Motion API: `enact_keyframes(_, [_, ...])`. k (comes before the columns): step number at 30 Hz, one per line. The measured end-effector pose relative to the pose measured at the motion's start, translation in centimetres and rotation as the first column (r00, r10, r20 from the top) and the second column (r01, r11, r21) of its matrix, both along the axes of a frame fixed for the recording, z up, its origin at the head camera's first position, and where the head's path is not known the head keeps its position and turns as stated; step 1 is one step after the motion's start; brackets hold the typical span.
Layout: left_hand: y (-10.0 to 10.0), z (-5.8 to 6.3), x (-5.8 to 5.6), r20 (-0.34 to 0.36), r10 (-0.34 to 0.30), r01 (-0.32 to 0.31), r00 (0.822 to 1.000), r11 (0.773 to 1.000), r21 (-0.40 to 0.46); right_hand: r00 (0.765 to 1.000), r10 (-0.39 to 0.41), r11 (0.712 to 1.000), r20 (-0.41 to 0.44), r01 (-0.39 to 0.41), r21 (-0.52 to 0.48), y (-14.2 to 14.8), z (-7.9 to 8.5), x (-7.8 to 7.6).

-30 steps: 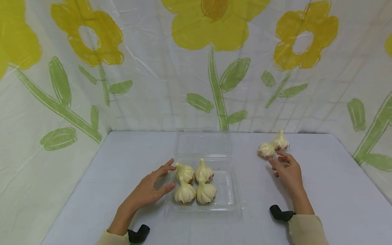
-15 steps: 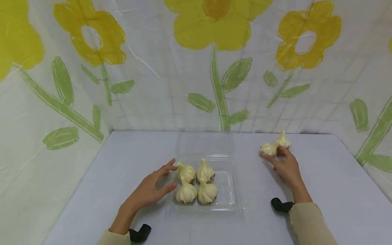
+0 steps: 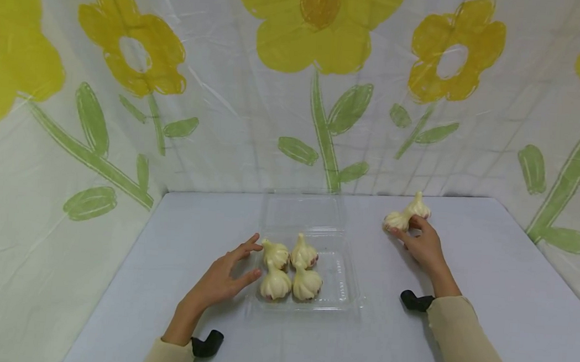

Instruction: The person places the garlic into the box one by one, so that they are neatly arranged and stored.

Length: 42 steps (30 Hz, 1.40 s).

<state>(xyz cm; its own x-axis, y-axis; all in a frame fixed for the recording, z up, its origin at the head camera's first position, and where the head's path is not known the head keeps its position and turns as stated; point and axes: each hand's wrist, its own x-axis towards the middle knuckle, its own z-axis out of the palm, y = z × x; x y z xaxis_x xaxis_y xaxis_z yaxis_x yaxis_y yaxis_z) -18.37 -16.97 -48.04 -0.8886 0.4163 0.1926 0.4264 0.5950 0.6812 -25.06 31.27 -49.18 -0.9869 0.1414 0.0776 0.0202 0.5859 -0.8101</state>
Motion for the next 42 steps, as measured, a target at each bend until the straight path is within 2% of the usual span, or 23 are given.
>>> enact_keyframes(12, [0.0, 0.1, 0.0, 0.015, 0.0, 0.0, 1.0, 1.0, 0.002, 1.0, -0.016, 0.999, -0.016, 0.016, -0.029, 0.0, -0.1, 0.3])
enact_keyframes(21, [0.0, 0.1, 0.0, 0.017, 0.002, -0.002, 1.0, 1.0, 0.001, 0.999, -0.034, 0.992, 0.03, 0.037, -0.122, -0.2, 0.0, 0.6])
enact_keyframes(33, [0.0, 0.1, 0.0, 0.007, 0.001, -0.001, 1.0, 1.0, -0.004, 0.998, -0.014, 0.974, 0.066, 0.028, -0.225, -0.2, 0.2, 1.2])
enact_keyframes(42, [0.1, 0.1, 0.0, 0.006, -0.003, 0.003, 1.0, 1.0, 0.007, 0.997, -0.026, 0.959, 0.067, 0.043, -0.279, -0.1, -0.2, 1.9])
